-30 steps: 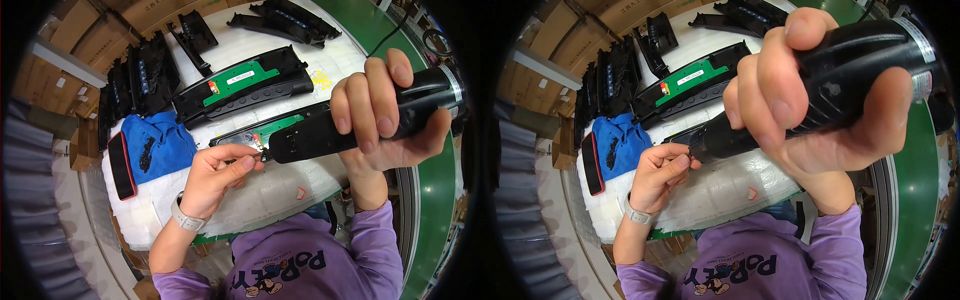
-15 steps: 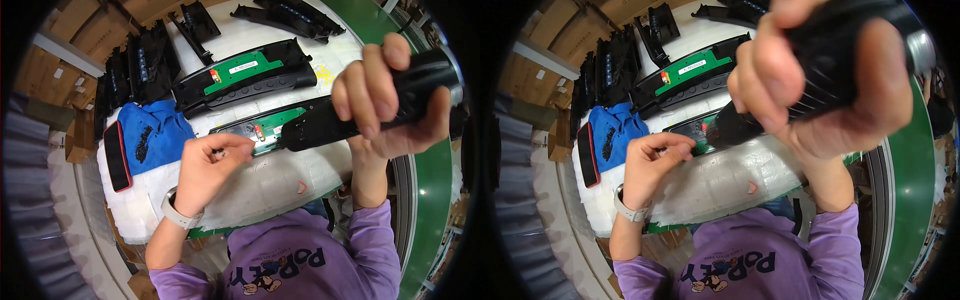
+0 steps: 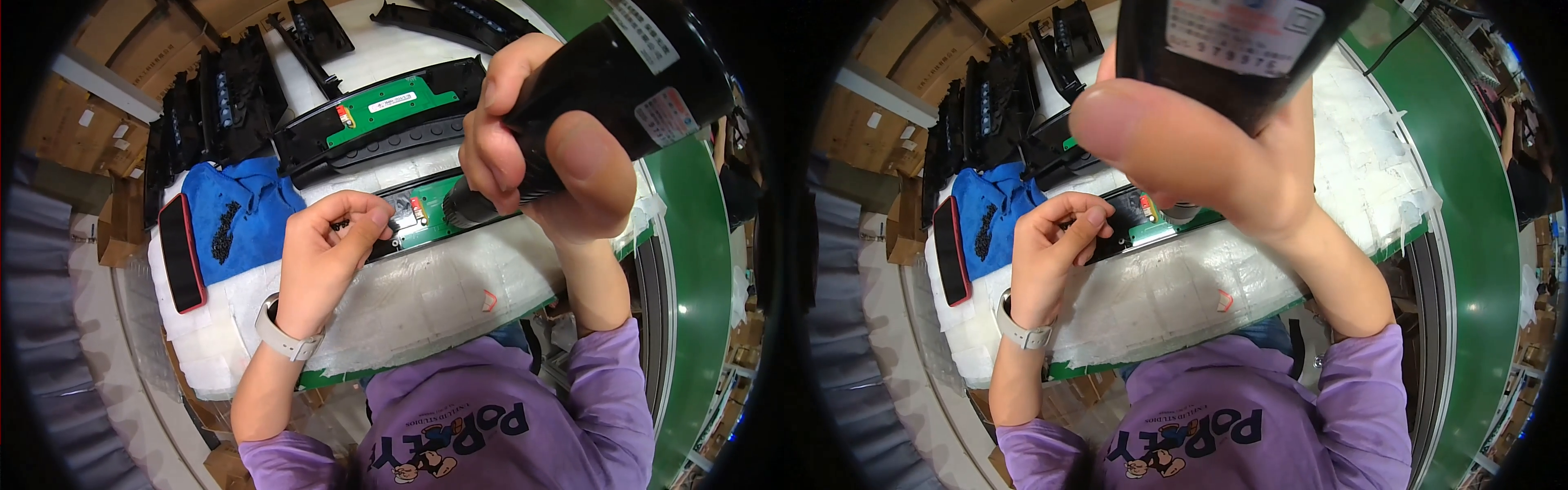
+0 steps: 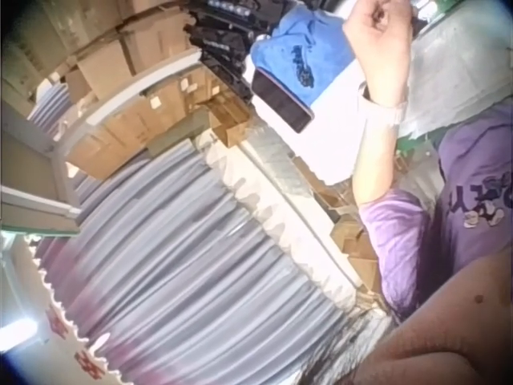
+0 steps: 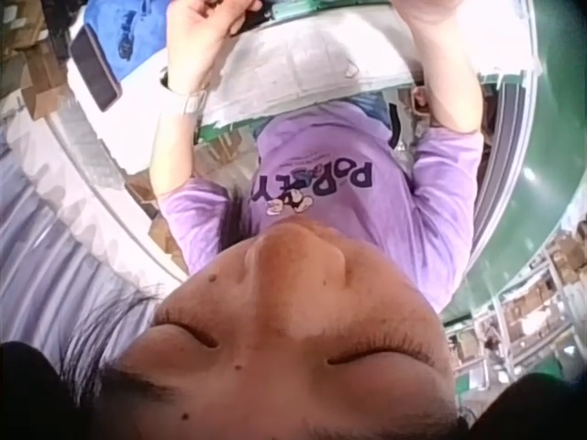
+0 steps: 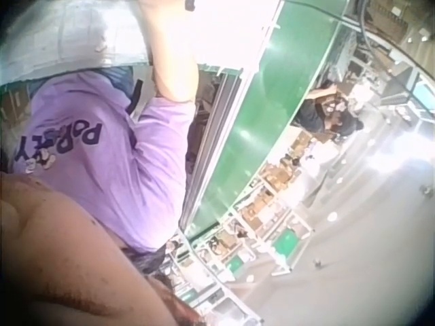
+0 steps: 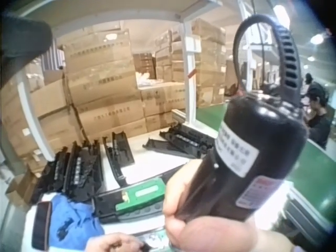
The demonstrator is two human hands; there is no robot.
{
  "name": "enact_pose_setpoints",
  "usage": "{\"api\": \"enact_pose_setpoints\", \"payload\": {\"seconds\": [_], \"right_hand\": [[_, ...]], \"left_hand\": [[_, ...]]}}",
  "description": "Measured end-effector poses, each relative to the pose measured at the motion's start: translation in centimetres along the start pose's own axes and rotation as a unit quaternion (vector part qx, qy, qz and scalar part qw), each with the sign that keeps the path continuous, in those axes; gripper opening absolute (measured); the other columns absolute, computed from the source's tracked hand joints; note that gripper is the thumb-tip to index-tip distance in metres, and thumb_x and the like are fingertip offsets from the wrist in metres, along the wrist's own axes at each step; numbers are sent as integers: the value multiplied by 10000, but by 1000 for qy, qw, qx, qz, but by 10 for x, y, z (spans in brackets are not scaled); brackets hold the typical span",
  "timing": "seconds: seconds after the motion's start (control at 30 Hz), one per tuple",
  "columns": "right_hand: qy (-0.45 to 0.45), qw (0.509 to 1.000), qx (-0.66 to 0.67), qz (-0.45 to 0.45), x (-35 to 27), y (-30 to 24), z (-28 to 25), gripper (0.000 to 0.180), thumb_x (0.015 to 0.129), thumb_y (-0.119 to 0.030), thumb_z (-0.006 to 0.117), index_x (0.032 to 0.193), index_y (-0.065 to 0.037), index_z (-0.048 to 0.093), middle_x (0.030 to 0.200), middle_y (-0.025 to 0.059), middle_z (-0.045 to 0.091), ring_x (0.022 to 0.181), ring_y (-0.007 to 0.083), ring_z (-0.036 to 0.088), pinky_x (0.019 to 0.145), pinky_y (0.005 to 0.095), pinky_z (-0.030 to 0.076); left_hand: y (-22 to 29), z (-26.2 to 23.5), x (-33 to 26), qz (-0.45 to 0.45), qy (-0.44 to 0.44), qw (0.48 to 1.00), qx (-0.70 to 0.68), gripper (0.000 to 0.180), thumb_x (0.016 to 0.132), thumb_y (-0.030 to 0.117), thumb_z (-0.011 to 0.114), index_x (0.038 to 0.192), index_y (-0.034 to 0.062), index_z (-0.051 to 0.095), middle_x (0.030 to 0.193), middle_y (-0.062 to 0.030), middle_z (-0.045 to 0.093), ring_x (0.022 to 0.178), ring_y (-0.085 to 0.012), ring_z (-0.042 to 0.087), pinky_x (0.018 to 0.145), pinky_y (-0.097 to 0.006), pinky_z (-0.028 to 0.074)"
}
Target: Assembling electronic circuit boards onto plastic housing components using an electric screwdriver.
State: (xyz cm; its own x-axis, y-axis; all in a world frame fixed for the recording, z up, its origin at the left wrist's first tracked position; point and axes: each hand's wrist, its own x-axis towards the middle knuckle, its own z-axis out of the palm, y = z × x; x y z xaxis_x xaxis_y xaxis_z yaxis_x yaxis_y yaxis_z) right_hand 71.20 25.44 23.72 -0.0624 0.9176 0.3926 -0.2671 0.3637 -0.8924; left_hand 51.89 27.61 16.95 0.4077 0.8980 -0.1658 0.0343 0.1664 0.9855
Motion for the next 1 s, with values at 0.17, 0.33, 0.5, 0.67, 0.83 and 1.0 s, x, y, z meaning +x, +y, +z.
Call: {"api": "enact_pose_setpoints", "payload": {"seconds": [0.17, 0.33, 0.5, 0.67, 0.83, 1.0], "right_hand": [[-23, 999, -19, -22, 4, 12, -1, 365, 749, -284, 641, 868, 2, 447, 546, 35, 452, 429, 98, 429, 378, 211, 338], [-38, 997, -59, -30, 12, 11, 10, 247, 700, -146, 620, 774, 27, 460, 532, 47, 476, 408, 80, 438, 382, 203, 367], [-32, 997, -56, -49, 7, 13, 10, 219, 719, -117, 614, 788, 24, 461, 548, 51, 492, 410, 77, 438, 384, 200, 360], [-78, 995, 4, -61, 4, 19, -4, 356, 763, -240, 662, 911, 21, 471, 566, 30, 486, 442, 86, 441, 380, 202, 346], [-129, 973, 148, -120, 4, -5, -28, 528, 826, -496, 523, 1061, -29, 448, 679, 1, 495, 502, 100, 481, 602, 284, 421], [-109, 952, 242, -152, 4, 0, -33, 493, 824, -447, 533, 1070, -26, 459, 694, 3, 482, 518, 108, 469, 631, 302, 403]], "left_hand": [[-2, 1, 1, 11, 6, 1000, 8, 148, 845, 87, 608, 928, -34, 626, 725, -17, 609, 528, 21, 393, 446, -142, 275], [-2, -1, 3, 24, -9, 1000, -5, 159, 875, 107, 571, 927, -32, 628, 718, -22, 600, 520, -5, 387, 455, -154, 287], [-4, -1, 5, 26, -29, 999, -7, 176, 895, 134, 545, 908, -23, 624, 719, -22, 590, 520, -15, 380, 462, -161, 289], [-9, -2, 4, 24, -20, 999, -27, 161, 891, 127, 551, 885, -19, 616, 722, -18, 584, 527, -16, 384, 463, -158, 287], [6, 3, -1, -14, -19, 1000, -18, 139, 866, 103, 578, 904, -26, 613, 746, -50, 608, 520, -27, 382, 484, -161, 305], [10, 5, -7, -23, -70, 997, 2, 133, 845, 108, 615, 896, -11, 647, 741, -30, 636, 549, 11, 420, 469, -143, 303]]}}
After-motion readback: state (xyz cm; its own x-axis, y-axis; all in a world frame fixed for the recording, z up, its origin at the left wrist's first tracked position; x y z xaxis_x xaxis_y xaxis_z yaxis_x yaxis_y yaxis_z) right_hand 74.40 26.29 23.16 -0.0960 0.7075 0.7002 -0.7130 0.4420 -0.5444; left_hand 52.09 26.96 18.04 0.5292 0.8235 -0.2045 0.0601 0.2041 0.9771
